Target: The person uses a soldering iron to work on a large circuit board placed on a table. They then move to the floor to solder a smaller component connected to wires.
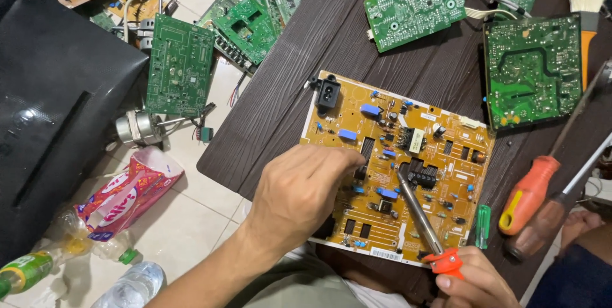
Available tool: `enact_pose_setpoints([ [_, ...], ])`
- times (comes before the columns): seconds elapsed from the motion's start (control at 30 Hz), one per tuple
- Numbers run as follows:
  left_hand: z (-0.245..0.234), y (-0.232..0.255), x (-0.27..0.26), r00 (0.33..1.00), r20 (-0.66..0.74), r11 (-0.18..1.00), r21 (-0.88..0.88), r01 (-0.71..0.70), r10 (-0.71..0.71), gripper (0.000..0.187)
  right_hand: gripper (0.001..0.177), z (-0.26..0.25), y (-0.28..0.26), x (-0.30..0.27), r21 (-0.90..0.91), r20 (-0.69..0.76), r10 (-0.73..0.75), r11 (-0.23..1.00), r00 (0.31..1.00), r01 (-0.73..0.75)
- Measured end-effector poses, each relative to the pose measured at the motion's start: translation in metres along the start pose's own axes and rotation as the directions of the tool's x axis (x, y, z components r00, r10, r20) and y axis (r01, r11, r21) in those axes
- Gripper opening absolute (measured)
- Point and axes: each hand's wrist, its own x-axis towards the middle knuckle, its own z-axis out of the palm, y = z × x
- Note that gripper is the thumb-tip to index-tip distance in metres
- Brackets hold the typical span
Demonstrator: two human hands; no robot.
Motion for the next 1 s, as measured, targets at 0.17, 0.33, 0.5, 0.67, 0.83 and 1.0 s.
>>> enact_pose_setpoints([
  [0.17,-0.001,-0.001,-0.001,1.000,-0.001,1.000,0.006,-0.006,0.006,0.012,0.018,0.001,-0.013,0.007,0.018,-0.051,0.071,0.997,0.996,-0.071],
  [0.33,-0.002,-0.002,-0.002,1.000,-0.022,1.000,-0.023,-0.013,0.013,0.009,0.022,-0.015,0.003,0.008,-0.036,0.080,-0.029,0.999,0.996,0.032],
  [0.5,-0.003,-0.003,-0.003,1.000,-0.022,0.999,-0.035,-0.013,0.012,0.013,0.022,-0.021,-0.003,0.015,-0.087,0.129,-0.062,0.993,0.990,0.073],
  [0.67,-0.002,-0.003,-0.004,1.000,-0.020,0.999,-0.039,-0.006,0.005,0.008,0.023,-0.031,-0.008,0.011,-0.133,0.110,0.050,0.990,0.993,-0.035],
  [0.83,-0.002,-0.003,-0.004,1.000,-0.015,0.999,-0.036,-0.009,0.009,0.008,0.024,-0.029,-0.018,0.030,-0.204,0.124,0.027,0.979,0.992,-0.001],
  [1.0,-0.003,-0.004,-0.004,1.000,-0.021,1.000,-0.028,-0.011,0.010,0.008,0.039,-0.071,0.039,-0.049,-0.087,0.209,0.643,0.763,0.737,-0.640],
])
